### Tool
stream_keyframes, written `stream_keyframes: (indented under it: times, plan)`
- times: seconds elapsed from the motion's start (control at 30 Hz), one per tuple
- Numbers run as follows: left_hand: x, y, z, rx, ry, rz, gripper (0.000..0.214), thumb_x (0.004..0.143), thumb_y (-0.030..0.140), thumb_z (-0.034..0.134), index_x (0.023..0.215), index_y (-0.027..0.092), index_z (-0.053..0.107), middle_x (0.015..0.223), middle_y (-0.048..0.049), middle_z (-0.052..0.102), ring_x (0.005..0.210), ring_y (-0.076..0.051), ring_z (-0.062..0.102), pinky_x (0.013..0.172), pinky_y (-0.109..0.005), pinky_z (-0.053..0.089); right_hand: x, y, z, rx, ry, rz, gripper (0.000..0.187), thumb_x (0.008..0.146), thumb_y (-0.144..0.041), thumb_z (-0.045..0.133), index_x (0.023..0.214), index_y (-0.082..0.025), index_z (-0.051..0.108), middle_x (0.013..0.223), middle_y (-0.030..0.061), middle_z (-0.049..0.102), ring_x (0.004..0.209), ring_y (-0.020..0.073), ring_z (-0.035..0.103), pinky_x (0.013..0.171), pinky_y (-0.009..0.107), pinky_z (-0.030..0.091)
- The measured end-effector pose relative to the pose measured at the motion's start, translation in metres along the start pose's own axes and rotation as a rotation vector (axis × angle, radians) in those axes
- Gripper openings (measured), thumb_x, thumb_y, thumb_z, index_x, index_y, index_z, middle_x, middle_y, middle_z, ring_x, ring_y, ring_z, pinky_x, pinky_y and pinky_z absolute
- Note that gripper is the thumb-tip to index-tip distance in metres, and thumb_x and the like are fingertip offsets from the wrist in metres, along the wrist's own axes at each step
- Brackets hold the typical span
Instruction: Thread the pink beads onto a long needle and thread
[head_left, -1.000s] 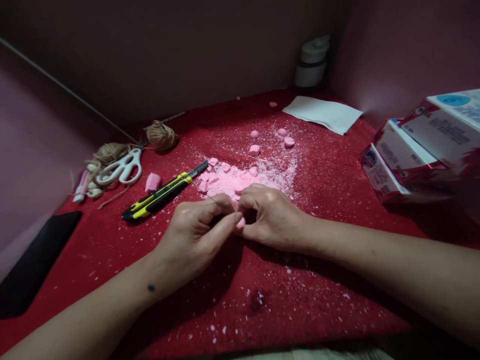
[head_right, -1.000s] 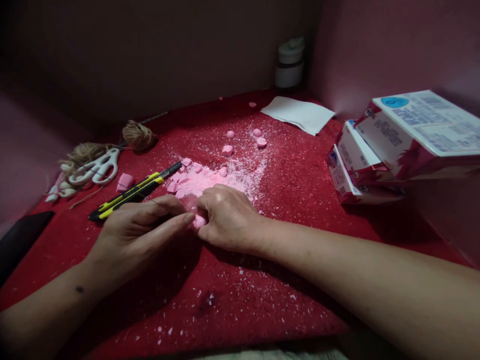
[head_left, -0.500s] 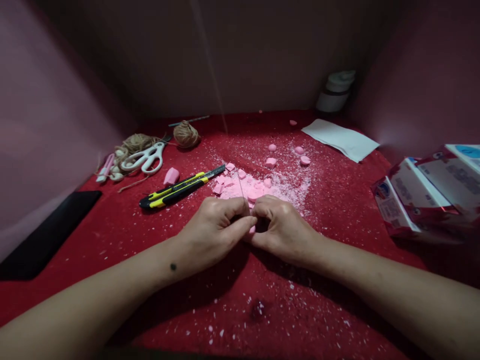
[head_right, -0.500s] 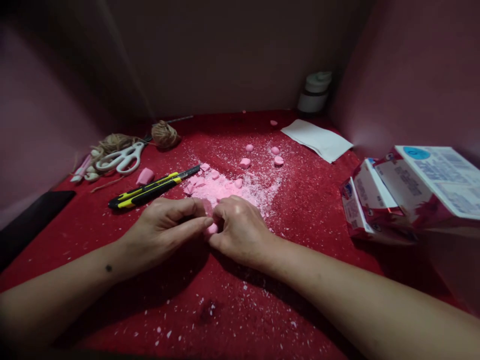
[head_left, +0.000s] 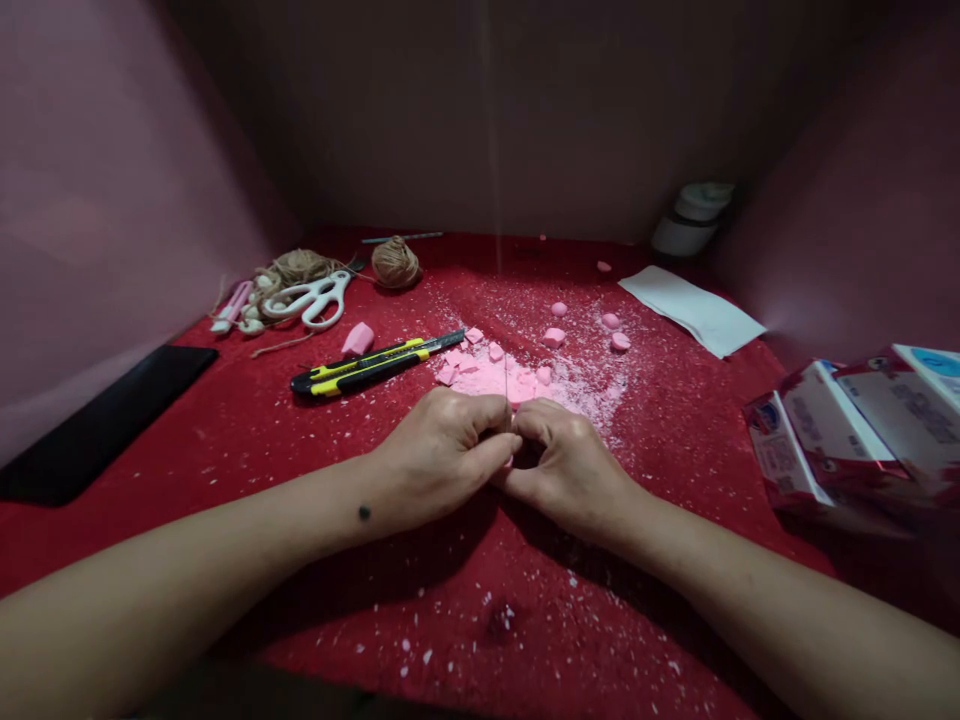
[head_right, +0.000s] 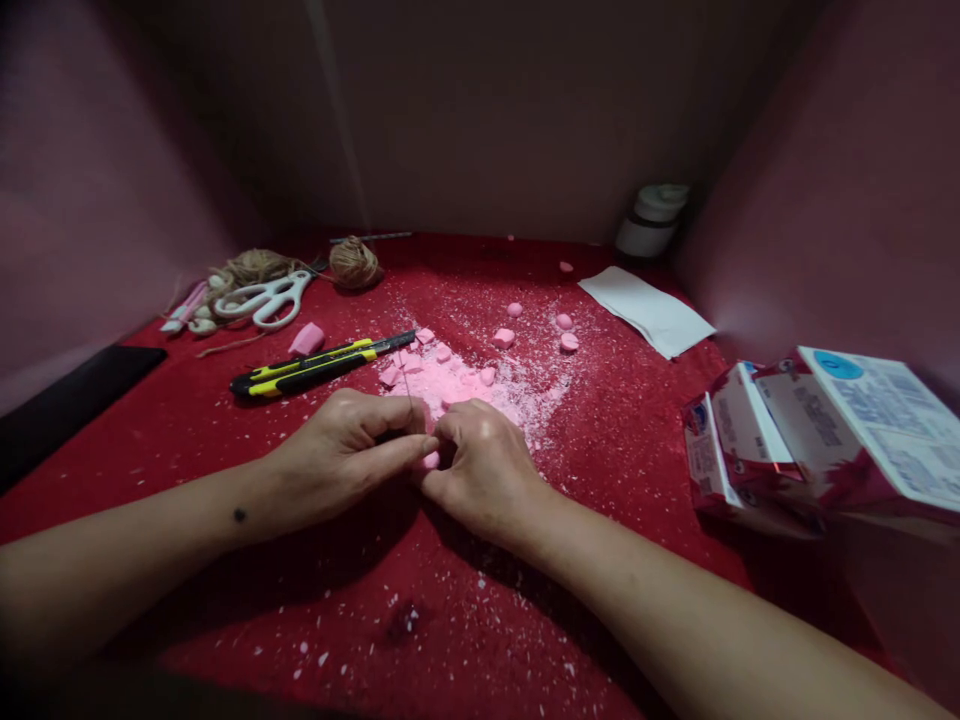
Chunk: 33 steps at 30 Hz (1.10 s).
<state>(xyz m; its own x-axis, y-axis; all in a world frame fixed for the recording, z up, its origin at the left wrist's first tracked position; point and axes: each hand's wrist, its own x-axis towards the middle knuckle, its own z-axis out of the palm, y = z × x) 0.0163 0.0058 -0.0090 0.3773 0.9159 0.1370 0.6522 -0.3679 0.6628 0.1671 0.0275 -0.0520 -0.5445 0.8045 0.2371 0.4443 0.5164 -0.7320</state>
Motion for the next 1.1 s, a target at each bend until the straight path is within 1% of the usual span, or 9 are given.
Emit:
stream_keyframes:
  times: [0.13, 0.23, 0.37, 0.5, 0.63, 0.73, 0.83, 0.93, 1.1]
  plan:
    - [0.006, -0.006, 0.006, -0.032, 0.023, 0.056, 0.022, 0.079, 0.015, 0.049, 0.059, 0.012, 0.058, 0.053, 0.0023, 0.053, 0.050, -0.006, 0.044, 0.049, -0.016, 0.033, 0.000, 0.000, 0.000, 0.012, -0.002, 0.020, 0.005, 0.067, -0.017, 0.060, 0.064, -0.016, 0.057, 0.071, 0.0044, 0.058, 0.068, 0.0145, 0.051, 0.064, 0.028, 0.040]
    - [0.008, -0.011, 0.004, 0.065, 0.056, 0.081, 0.023, 0.078, 0.016, 0.050, 0.056, 0.012, 0.055, 0.048, 0.0041, 0.046, 0.046, -0.005, 0.039, 0.047, -0.016, 0.029, 0.000, 0.000, 0.000, 0.004, 0.002, 0.015, 0.003, 0.067, -0.016, 0.060, 0.064, -0.016, 0.058, 0.069, 0.0036, 0.058, 0.067, 0.0143, 0.051, 0.064, 0.028, 0.040]
    - [0.006, -0.009, -0.003, 0.149, 0.055, -0.009, 0.022, 0.076, 0.014, 0.052, 0.054, 0.012, 0.053, 0.046, 0.0053, 0.042, 0.045, -0.005, 0.037, 0.047, -0.017, 0.027, 0.000, 0.001, 0.001, -0.013, 0.034, 0.001, 0.009, 0.068, -0.017, 0.059, 0.060, -0.017, 0.055, 0.064, 0.0021, 0.055, 0.063, 0.0133, 0.048, 0.061, 0.027, 0.038]
    - [0.004, -0.006, -0.004, 0.053, 0.013, -0.104, 0.023, 0.076, 0.014, 0.052, 0.054, 0.012, 0.052, 0.048, 0.0045, 0.044, 0.048, -0.006, 0.040, 0.047, -0.018, 0.028, -0.001, 0.001, 0.002, -0.005, 0.059, -0.005, 0.015, 0.068, -0.019, 0.061, 0.057, -0.017, 0.051, 0.062, 0.0009, 0.053, 0.061, 0.0125, 0.047, 0.057, 0.026, 0.036]
    - [0.006, -0.008, 0.002, -0.077, 0.026, -0.117, 0.025, 0.076, 0.016, 0.053, 0.052, 0.012, 0.049, 0.049, 0.0049, 0.044, 0.049, -0.005, 0.039, 0.046, -0.017, 0.027, -0.002, 0.001, 0.001, -0.007, 0.054, -0.006, 0.017, 0.066, -0.018, 0.062, 0.056, -0.018, 0.048, 0.061, -0.0002, 0.052, 0.060, 0.0118, 0.046, 0.056, 0.025, 0.035]
    - [0.009, -0.010, 0.005, -0.137, 0.032, -0.109, 0.024, 0.076, 0.015, 0.051, 0.052, 0.012, 0.049, 0.050, 0.0046, 0.046, 0.050, -0.006, 0.040, 0.047, -0.017, 0.029, -0.001, 0.000, 0.000, -0.016, 0.028, -0.007, 0.008, 0.066, -0.017, 0.061, 0.060, -0.017, 0.055, 0.064, 0.0005, 0.054, 0.063, 0.0127, 0.048, 0.058, 0.026, 0.036]
    - [0.010, -0.012, 0.005, -0.122, 0.045, -0.104, 0.024, 0.076, 0.015, 0.051, 0.052, 0.013, 0.048, 0.050, 0.0043, 0.047, 0.051, -0.006, 0.041, 0.048, -0.017, 0.030, -0.001, 0.000, 0.000, -0.012, 0.019, 0.007, 0.004, 0.068, -0.017, 0.060, 0.064, -0.017, 0.059, 0.066, 0.0019, 0.056, 0.065, 0.0136, 0.050, 0.061, 0.027, 0.038]
    - [0.008, -0.010, 0.001, -0.062, 0.050, -0.101, 0.023, 0.075, 0.015, 0.051, 0.052, 0.013, 0.048, 0.049, 0.0045, 0.046, 0.049, -0.006, 0.039, 0.047, -0.018, 0.028, -0.001, 0.001, 0.001, -0.013, 0.030, 0.018, 0.006, 0.069, -0.019, 0.060, 0.063, -0.016, 0.058, 0.067, 0.0028, 0.057, 0.066, 0.0140, 0.051, 0.061, 0.028, 0.039]
    - [0.000, 0.001, -0.006, -0.058, -0.048, -0.161, 0.017, 0.075, 0.014, 0.048, 0.059, 0.012, 0.055, 0.052, 0.0030, 0.050, 0.050, -0.007, 0.042, 0.047, -0.019, 0.028, -0.001, 0.002, 0.002, -0.003, 0.054, 0.019, 0.012, 0.066, -0.020, 0.062, 0.058, -0.017, 0.053, 0.064, 0.0015, 0.056, 0.062, 0.0130, 0.049, 0.057, 0.027, 0.036]
